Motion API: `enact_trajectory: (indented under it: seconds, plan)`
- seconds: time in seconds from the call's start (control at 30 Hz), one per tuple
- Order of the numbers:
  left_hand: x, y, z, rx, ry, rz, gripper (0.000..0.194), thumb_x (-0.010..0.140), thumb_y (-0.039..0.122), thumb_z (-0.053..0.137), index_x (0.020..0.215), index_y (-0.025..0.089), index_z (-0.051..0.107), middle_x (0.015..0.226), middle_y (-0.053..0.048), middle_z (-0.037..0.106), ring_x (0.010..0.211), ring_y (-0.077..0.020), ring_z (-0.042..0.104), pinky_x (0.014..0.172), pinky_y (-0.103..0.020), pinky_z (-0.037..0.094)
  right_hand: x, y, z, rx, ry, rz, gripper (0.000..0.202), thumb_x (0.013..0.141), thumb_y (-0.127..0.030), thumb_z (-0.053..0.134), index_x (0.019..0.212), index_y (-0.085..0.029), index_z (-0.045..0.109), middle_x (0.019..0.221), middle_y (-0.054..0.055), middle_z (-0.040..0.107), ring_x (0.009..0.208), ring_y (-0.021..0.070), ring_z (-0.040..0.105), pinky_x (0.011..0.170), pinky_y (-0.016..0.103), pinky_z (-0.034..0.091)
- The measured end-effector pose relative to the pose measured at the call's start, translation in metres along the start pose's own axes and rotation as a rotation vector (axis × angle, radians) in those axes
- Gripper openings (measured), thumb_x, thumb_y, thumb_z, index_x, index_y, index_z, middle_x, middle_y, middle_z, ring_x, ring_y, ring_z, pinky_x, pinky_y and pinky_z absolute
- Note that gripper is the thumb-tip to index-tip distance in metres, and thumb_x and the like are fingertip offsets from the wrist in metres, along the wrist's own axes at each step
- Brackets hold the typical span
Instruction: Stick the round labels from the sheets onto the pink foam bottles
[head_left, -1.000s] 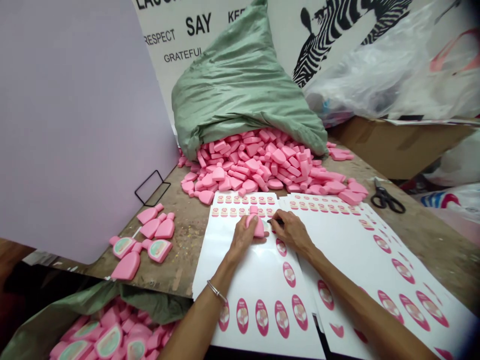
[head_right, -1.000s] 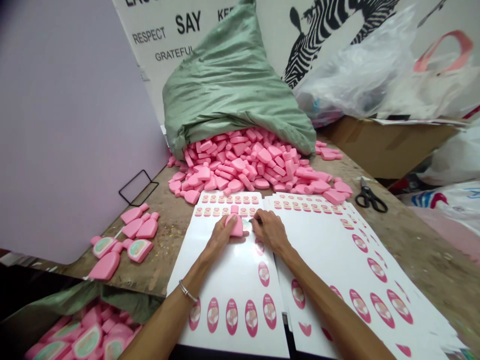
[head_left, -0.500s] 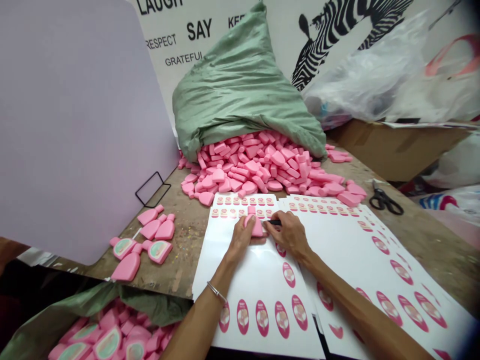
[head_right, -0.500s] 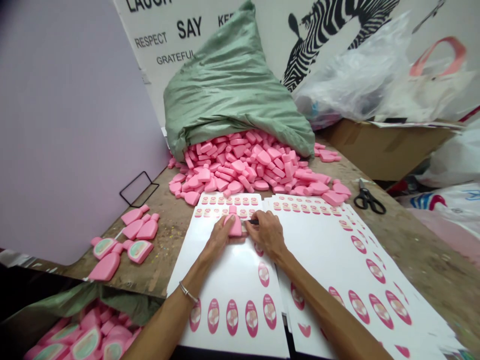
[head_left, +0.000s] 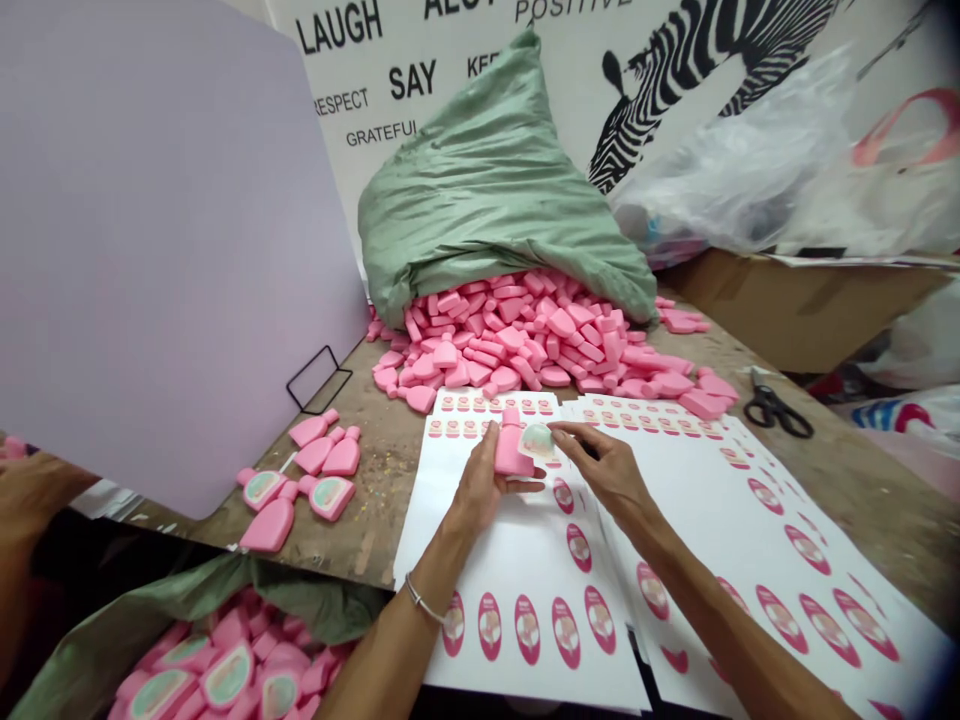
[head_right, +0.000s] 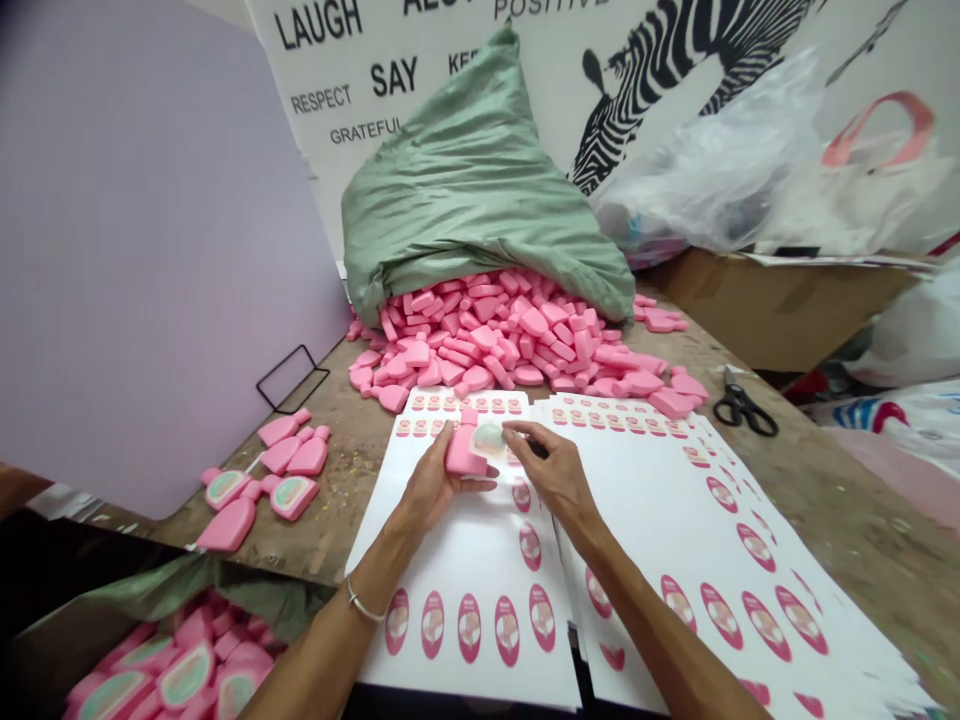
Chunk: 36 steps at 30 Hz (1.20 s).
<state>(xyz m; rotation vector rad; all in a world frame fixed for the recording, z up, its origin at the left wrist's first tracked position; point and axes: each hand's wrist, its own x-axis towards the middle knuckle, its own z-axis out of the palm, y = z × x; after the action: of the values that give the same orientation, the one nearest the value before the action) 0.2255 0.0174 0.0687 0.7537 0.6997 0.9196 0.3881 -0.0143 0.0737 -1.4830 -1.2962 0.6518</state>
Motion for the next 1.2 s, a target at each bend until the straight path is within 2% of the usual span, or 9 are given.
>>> enact_trajectory:
  seconds: [0.07,0.27,0.57,0.93,1.2]
  plan:
    - [-0.009,0.004,0.004,-0.006,0.001,-0.009,0.059,0.085,0.062,0.041,0.102,0.009,0.063,0.091,-0.014,0.067,0.067,-0.0223,0.067,0.064,-0.041,0.058,-0.007,-0.011,0.005,0.049,-0.029,-0.01,0.037,0.076,-0.051,0.063,0.091,-0.018,0.071,0.087,0.005,0.07,0.078,0.0195,0.062,0.07,0.031,0.051]
    - [-0.024,0.009,0.005,-0.012,-0.017,-0.006,0.055,0.087,0.058,0.04,0.099,0.01,0.064,0.092,-0.014,0.069,0.073,-0.0236,0.068,0.068,-0.041,0.058,-0.017,-0.022,0.015,0.045,-0.073,-0.026,0.034,0.077,-0.048,0.063,0.09,-0.018,0.073,0.091,0.006,0.072,0.082,0.022,0.065,0.076,0.034,0.052]
    - [-0.025,0.009,0.002,-0.034,-0.018,-0.015,0.056,0.087,0.059,0.04,0.099,0.01,0.064,0.086,-0.013,0.069,0.076,-0.0243,0.068,0.071,-0.042,0.058,-0.02,-0.027,0.017,0.001,-0.066,-0.054,0.033,0.078,-0.048,0.062,0.09,-0.019,0.072,0.088,0.005,0.072,0.079,0.0211,0.064,0.072,0.032,0.052]
    - [-0.027,0.012,0.004,-0.033,-0.011,-0.025,0.055,0.089,0.056,0.038,0.104,0.009,0.063,0.086,-0.013,0.07,0.071,-0.0239,0.068,0.066,-0.041,0.059,-0.02,-0.031,0.017,-0.042,-0.054,-0.087,0.027,0.077,-0.045,0.063,0.086,-0.021,0.072,0.086,0.004,0.071,0.076,0.0194,0.063,0.07,0.031,0.051]
    - [-0.029,0.013,0.002,-0.022,-0.045,-0.022,0.054,0.088,0.057,0.04,0.101,0.01,0.062,0.089,-0.013,0.068,0.075,-0.0248,0.068,0.067,-0.041,0.058,-0.02,-0.033,0.016,-0.053,-0.062,-0.097,0.025,0.079,-0.043,0.062,0.086,-0.02,0.071,0.086,0.003,0.071,0.076,0.0184,0.062,0.069,0.03,0.05]
